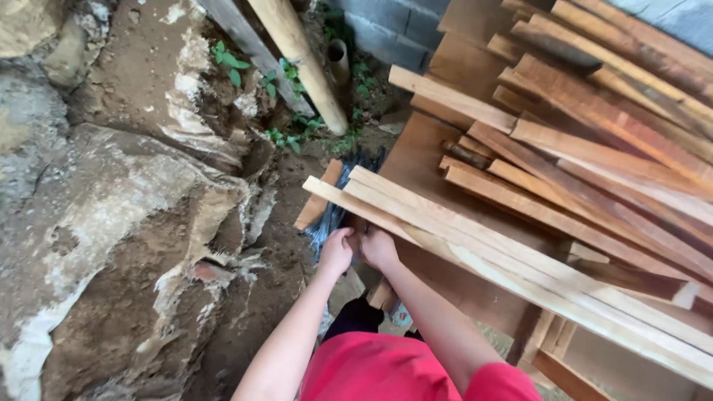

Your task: The person aligns several thin wooden planks on a wooden workbench. They then use a black strap to tie the planks together, wrapping the strap around the stack and securing it with a knot.

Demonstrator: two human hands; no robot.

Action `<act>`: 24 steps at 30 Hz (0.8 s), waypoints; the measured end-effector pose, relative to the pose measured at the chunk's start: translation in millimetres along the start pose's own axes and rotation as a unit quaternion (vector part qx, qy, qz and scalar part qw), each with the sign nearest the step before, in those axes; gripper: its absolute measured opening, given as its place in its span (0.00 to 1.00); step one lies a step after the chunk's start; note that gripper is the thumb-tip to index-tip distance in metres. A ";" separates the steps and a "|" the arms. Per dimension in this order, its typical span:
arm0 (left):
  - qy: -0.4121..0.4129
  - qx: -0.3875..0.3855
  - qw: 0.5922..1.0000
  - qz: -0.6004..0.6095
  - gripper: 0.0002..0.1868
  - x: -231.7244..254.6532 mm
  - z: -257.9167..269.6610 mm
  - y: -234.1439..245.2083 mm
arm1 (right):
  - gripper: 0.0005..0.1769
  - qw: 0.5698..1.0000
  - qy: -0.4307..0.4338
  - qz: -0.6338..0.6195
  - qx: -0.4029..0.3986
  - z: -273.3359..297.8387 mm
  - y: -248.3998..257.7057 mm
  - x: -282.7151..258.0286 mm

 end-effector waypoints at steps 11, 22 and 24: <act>0.103 -0.068 0.984 0.126 0.14 43.3 58.6 -84.2 | 0.14 0.974 0.064 0.039 -0.213 138.4 240.9 60.5; 0.275 0.067 0.897 0.340 0.44 190.1 171.6 -180.0 | 0.16 0.990 0.018 0.126 0.051 196.7 313.6 216.0; 0.318 0.073 0.857 0.399 0.56 225.4 195.7 -196.3 | 0.14 0.966 0.165 0.150 0.131 216.5 318.5 201.0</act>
Point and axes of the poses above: each hand's wrist, its own z-axis away from the middle knuckle, its own y-axis out of the back of the hand, x = y × z, the point moved 8 cm from there along -z, towards the middle knuckle, and after that the axes turned 14 degrees about y, right-handed, at the moved point
